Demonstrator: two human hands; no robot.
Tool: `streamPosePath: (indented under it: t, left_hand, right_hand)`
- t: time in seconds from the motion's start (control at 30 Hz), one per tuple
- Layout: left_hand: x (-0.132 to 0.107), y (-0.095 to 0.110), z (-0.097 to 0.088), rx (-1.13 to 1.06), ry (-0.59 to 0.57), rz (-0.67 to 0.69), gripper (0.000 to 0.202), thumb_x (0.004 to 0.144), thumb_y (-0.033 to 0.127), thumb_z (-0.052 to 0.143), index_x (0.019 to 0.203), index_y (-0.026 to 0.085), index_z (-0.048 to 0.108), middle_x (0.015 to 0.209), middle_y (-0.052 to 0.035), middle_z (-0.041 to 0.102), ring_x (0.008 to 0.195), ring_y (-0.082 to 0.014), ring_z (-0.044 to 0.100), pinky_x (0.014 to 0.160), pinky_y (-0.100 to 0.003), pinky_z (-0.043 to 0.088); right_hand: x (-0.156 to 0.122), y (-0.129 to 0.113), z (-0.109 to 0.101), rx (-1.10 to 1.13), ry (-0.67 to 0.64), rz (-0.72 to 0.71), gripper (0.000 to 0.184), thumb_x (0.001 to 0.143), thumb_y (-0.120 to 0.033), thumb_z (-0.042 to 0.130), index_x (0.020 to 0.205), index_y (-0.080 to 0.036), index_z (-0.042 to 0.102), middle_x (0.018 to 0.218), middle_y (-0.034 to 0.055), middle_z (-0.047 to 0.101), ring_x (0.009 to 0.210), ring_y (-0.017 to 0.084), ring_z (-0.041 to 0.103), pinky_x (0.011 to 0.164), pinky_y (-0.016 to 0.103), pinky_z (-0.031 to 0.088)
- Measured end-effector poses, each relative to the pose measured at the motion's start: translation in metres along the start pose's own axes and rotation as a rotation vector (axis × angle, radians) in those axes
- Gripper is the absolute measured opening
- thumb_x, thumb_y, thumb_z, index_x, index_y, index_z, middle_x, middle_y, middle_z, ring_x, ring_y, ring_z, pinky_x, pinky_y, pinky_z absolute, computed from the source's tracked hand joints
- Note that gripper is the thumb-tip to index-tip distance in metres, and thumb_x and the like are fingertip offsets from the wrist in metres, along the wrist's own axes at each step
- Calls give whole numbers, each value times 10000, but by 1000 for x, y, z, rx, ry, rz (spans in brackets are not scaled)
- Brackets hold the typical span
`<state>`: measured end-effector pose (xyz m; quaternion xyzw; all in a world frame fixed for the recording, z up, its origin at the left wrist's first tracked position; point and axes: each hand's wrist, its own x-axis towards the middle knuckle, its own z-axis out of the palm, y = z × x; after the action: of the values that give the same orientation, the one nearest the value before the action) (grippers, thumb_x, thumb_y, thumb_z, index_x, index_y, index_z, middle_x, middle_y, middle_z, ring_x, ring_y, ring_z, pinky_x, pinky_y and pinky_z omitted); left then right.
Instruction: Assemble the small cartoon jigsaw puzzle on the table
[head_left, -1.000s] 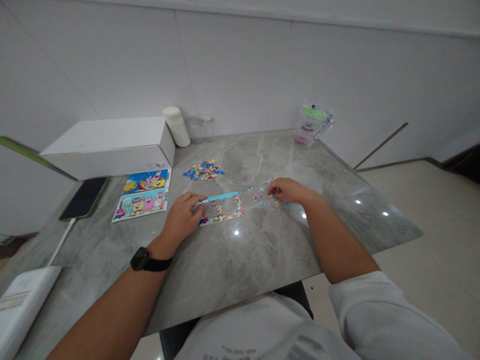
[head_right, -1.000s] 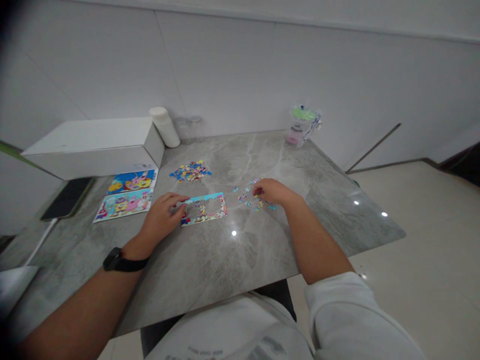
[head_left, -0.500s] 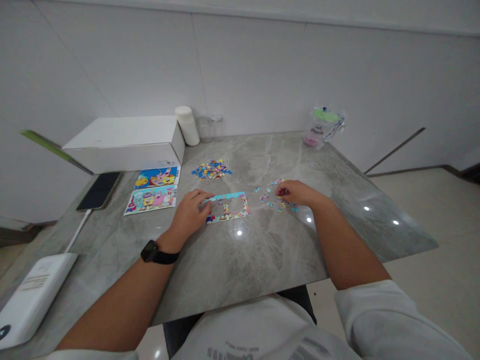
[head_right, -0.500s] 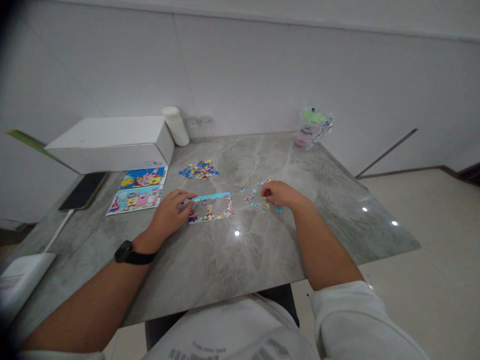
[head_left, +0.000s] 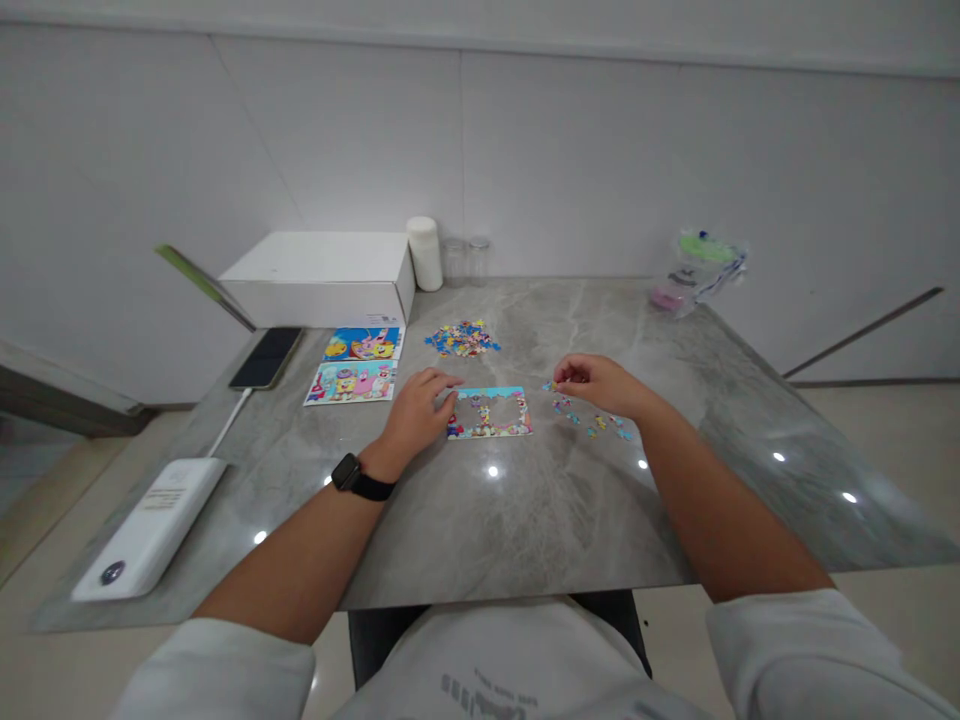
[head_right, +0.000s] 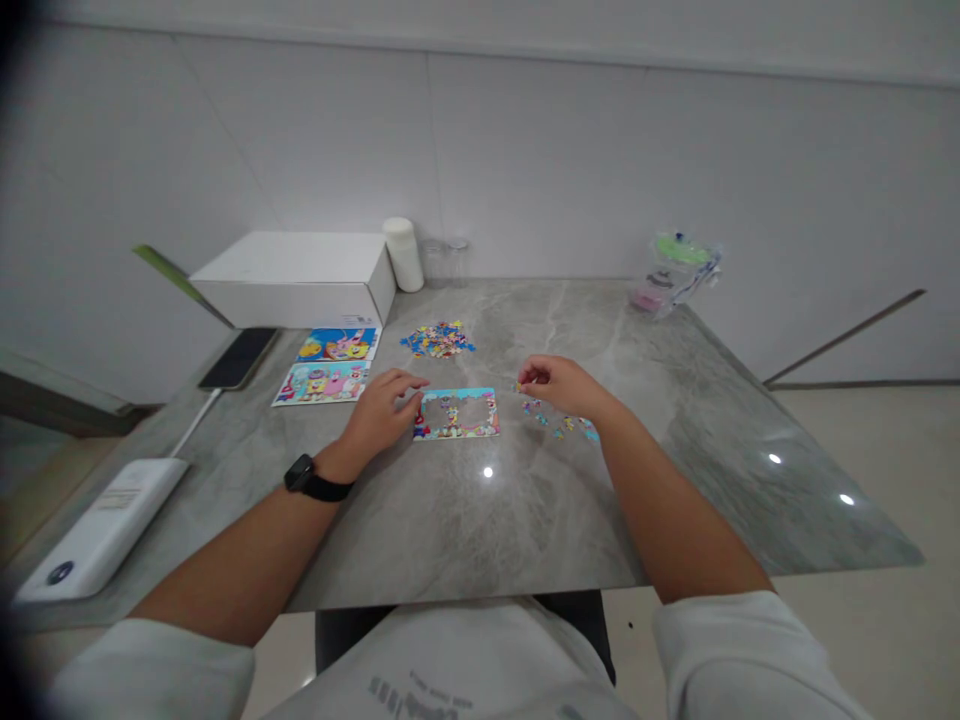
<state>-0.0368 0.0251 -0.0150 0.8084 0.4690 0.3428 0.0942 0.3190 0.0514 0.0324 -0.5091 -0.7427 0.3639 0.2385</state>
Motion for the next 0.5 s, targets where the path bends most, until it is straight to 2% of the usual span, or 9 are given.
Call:
streamPosePath:
  t: [0.13, 0.23, 0.33, 0.5]
  left_hand:
    - [1, 4, -1, -54, 44, 17, 188, 995, 239, 619, 1130, 222, 749, 1087, -65, 715, 1051, -232, 665, 975, -403, 537]
    - [1, 7, -1, -115, 73, 28, 169, 1007, 265, 624, 1114, 217, 746, 1062, -59, 712, 1017, -218, 666, 944, -385, 541]
    - [-1, 13, -3, -152, 88, 64, 181, 1012, 290, 629, 1146, 215, 725, 1045, -60, 708, 988, -211, 662, 917, -378, 546]
    - [-3, 20, -5, -146, 64, 175, 257, 994, 332, 683, 1222, 215, 688, 1112, -78, 714, 1068, -232, 662, 967, -404, 544]
  right_hand:
    - [24, -41, 20, 140, -44, -85, 263, 785, -442, 737, 882, -199, 713, 775, 2, 668, 714, 149, 581, 671, 280, 449]
    - [36, -62, 38, 223, -45, -115, 265, 781, -438, 756, 882, -198, 710, 770, -4, 666, 703, 142, 582, 668, 275, 451]
    - [41, -65, 61, 267, -52, -129, 244, 794, -413, 739, 896, -192, 714, 779, -2, 679, 709, 143, 590, 674, 273, 460]
    - [43, -52, 86, 201, -63, -138, 200, 812, -372, 701, 885, -188, 731, 750, -7, 668, 686, 143, 565, 641, 270, 428]
